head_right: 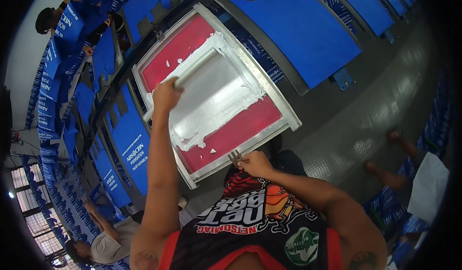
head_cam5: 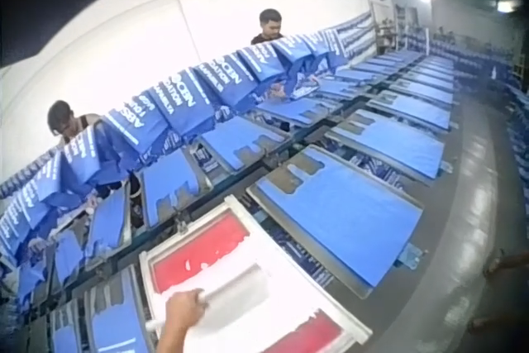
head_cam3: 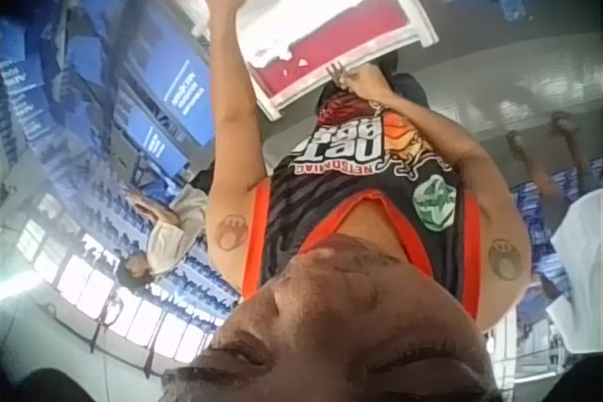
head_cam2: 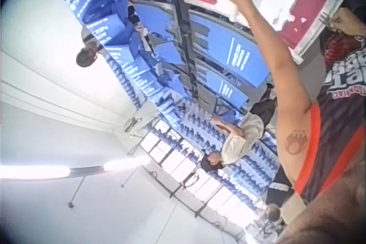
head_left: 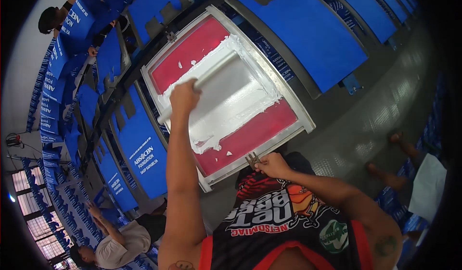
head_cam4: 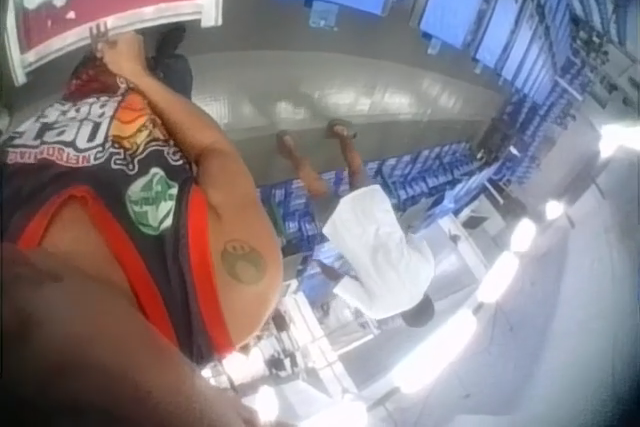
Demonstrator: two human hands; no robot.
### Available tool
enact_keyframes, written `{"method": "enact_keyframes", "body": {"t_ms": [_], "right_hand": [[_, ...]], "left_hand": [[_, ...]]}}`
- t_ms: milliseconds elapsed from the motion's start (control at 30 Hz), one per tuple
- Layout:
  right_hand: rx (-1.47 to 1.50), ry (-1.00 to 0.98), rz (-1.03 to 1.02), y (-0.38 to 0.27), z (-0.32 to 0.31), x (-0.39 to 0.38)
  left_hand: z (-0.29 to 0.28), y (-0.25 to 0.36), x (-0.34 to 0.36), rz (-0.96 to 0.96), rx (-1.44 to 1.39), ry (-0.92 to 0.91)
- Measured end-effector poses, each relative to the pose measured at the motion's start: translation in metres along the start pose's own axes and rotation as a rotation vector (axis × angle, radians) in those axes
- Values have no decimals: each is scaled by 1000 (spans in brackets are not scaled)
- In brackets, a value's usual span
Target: Apply white ink to blue shirts using a squeegee and screen frame on a multi-station manual screen printing machine.
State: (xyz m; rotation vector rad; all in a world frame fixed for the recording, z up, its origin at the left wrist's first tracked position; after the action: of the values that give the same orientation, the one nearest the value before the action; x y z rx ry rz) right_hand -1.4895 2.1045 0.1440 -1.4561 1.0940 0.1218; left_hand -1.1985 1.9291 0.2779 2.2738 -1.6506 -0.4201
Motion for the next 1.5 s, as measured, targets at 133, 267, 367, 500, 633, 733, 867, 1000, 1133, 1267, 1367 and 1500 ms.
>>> {"method": "enact_keyframes", "body": {"t_ms": [133, 267, 367, 500, 633, 733, 867, 1000, 1133, 1267, 1367, 1500], "right_hand": [[7, -25, -26, 0, 9, 1], [35, -32, 16, 10, 1, 4], [10, -50, 40, 12, 5, 7], [-44, -18, -34, 3, 1, 6], [-54, -24, -59, 3, -3, 7], [-28, -26, -102, 3, -2, 8], [-63, 1, -153, 2, -8, 11], [-506, 192, -53, -53, -103, -9], [-742, 861, 142, -27, -240, 15], [-86, 598, 174, 23, -226, 59], [-105, 601, 270, 4, -231, 31], [-15, 769, 212, 9, -266, -5]], "left_hand": [[40, -32, -1, 170, 43, 353], [67, 5, -61, 231, -26, 301], [29, 27, -78, 168, -60, 142], [-3, 28, -94, -33, -158, -32], [-30, 19, -101, -102, -308, 73], [-44, -40, -96, -220, -494, 159], [-19, -146, -91, -465, -1074, 191], [22, -242, -126, -659, -1372, 323], [62, -260, -129, -634, -1678, 305], [60, -227, -120, -609, -1698, 310], [34, -198, -129, -548, -1693, 277], [-3, -121, -101, -489, -1615, 278]]}}
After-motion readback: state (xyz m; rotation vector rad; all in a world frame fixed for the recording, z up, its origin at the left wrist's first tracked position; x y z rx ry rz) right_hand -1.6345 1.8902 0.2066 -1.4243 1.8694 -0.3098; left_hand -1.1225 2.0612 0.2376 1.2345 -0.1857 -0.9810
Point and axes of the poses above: each hand's wrist, its own x-axis towards the middle knuckle, its own z-axis out of the palm, y = z × x, the point moved 9 cm from there along x, towards the middle knuckle, and after that the axes turned 11 degrees about -x, right-handed, at the moved point
